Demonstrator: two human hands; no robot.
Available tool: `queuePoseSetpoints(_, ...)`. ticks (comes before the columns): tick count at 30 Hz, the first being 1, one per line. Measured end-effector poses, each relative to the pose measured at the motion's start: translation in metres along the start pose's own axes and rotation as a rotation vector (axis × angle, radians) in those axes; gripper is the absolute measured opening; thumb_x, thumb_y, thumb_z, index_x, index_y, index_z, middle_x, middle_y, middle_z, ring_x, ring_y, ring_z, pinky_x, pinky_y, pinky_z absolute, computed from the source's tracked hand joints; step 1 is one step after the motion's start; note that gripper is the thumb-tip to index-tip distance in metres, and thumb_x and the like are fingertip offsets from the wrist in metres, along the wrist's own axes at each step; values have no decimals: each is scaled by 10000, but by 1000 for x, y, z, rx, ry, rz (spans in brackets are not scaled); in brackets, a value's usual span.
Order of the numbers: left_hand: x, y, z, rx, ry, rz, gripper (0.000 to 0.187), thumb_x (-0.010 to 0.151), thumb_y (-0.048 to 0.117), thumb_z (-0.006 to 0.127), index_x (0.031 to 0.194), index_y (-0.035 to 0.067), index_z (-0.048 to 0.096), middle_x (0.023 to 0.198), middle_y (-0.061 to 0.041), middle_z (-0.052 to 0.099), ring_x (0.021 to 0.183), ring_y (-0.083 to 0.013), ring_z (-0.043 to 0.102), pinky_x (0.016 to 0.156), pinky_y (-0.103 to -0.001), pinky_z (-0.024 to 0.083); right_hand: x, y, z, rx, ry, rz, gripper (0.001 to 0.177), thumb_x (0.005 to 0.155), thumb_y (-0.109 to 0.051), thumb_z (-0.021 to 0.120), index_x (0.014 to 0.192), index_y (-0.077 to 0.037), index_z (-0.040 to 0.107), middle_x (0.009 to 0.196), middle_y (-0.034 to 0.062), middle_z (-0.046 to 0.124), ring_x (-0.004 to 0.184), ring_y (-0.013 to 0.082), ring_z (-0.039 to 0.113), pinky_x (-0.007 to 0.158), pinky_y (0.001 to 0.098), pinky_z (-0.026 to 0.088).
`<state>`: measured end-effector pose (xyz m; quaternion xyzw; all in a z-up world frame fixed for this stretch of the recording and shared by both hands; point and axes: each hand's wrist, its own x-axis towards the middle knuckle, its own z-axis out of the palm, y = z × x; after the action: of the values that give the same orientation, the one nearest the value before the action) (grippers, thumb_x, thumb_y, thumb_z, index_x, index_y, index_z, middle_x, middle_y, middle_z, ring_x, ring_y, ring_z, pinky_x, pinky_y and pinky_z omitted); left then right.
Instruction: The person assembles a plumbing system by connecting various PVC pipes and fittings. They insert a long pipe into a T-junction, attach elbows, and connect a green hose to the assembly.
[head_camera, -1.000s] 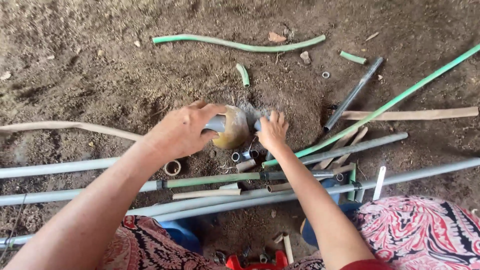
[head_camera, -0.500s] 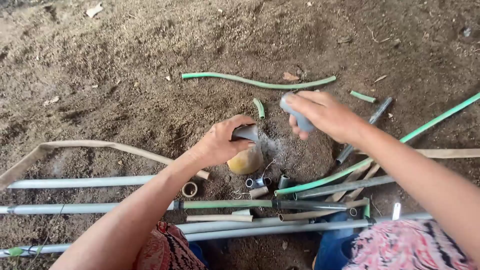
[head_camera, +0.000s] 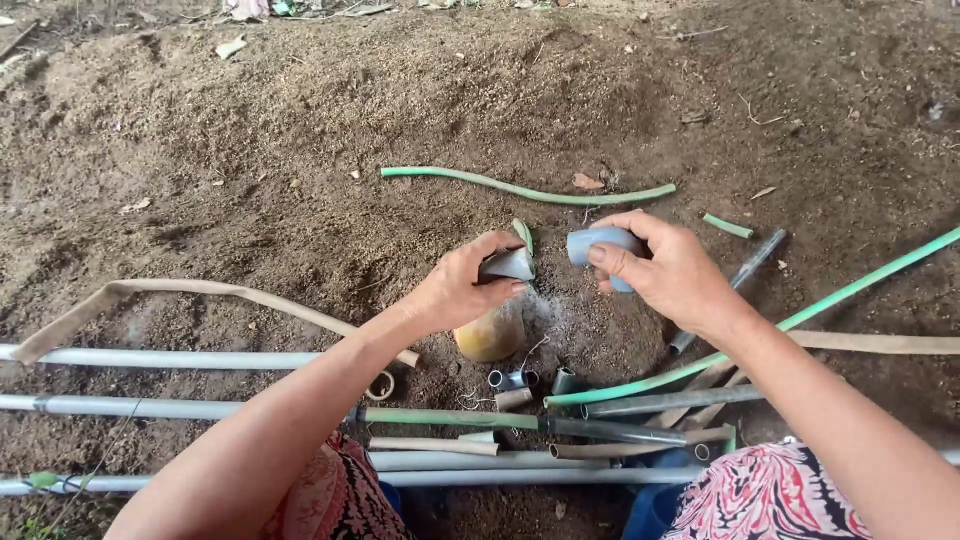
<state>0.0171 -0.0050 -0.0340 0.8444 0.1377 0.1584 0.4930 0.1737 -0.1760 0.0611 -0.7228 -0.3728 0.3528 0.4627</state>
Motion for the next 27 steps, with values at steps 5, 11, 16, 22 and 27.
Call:
queuePoseSetpoints(5,6,8,11,-30,17,17,486,794,188,710,1236,117,521,1114,-191,606,1120,-380,562,1003,-495,404,-6,3,-1,80,44,-98,422,932,-287,513,1188,48,523,815,140,540,697,170,612,618,292,593)
queuePoseSetpoints(11,6,41,17,-185,-2,16,478,817,238,703,1241,105,528,1012,-221,622,919,-321,622,822,-445,519,-10,8,0,-24,43,-219,327,965,-266,466,1100,17,557,590,126,568,413,135,559,390,221,520)
queuePoseSetpoints(16,4,55,21,-354,-32,-18,517,820,237,700,1254,31,511,908,-158,576,707,-174,604,561,-240,559,-6,22,4,-147,82,-301,342,951,-308,485,1140,-29,543,667,99,527,574,154,595,501,265,537)
queuePoseSetpoints(22,-1,52,13,-518,-30,-12,481,819,162,699,1223,-14,504,880,-155,533,637,-129,585,452,-165,521,-4,25,5,-198,139,-358,329,945,-305,518,1139,-42,552,646,89,543,585,165,577,573,303,511)
queuePoseSetpoints(27,-1,40,18,-553,-53,-25,454,818,165,705,1197,0,518,848,-157,543,608,-125,580,417,-152,509,-10,21,10,-179,129,-390,306,947,-278,514,1128,-35,556,640,83,526,581,165,574,567,298,504)
